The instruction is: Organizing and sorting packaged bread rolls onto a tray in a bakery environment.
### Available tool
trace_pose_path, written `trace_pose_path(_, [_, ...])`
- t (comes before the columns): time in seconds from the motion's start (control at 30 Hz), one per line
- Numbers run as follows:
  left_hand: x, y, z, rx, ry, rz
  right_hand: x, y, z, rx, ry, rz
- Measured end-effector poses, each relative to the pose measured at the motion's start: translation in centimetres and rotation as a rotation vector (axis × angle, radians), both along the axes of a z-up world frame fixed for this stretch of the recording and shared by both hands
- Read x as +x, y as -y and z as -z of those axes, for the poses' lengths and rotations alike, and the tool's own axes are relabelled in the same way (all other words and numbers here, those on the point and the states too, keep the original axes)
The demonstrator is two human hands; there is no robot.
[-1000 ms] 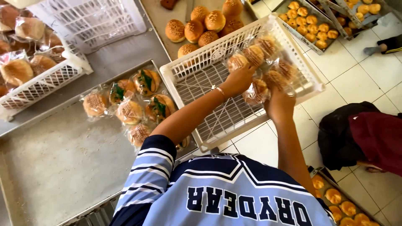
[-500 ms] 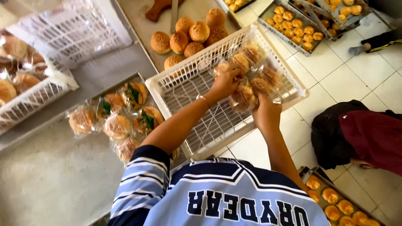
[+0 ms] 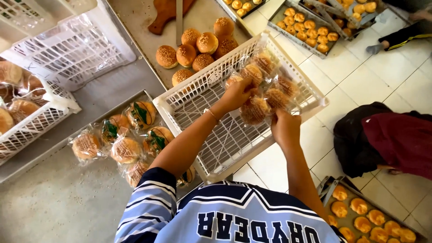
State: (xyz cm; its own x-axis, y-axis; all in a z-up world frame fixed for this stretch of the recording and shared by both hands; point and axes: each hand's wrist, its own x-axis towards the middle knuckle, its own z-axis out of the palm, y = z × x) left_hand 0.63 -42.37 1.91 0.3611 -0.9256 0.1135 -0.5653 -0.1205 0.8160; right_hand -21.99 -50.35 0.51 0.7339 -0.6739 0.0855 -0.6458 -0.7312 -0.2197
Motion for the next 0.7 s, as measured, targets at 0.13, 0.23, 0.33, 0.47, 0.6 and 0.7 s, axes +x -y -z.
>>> trace_pose_path(0.13, [-0.3,-0.9,-0.7,-0.048,0.011,-0.072,-0.5,1.1,2.8,0.0,0.022,-0.014])
trace_pose_path(0.23, [0.4,-2.1,-3.5,-0.041,0.023,-0.133,0.1,-0.8,-1.2,0.098,0.217,-0.061])
trace_pose_path(0.33, [0.7,-3.4,-5.8,-0.039,0.097,-0.179,0.5,-4.2,-5.7,0.235,0.489,-0.095])
trace_pose_path(0.47, [0.3,-9.4,-11.0,-0.184,0.07,-0.177,2.1,-9.8,-8.3,0.445,0.823,-0.101])
trace_pose_path(0.6, [0.9,-19.6,-13.9,-0.261,0.033,-0.3,3.6,-16.2,-9.8,0.56,0.873,-0.203])
trace_pose_path(0.7, [1.9,-28.3,-12.5,-0.39,-0.044,-0.297,4.8,-22.2,-10.2,0.746,0.878,-0.195])
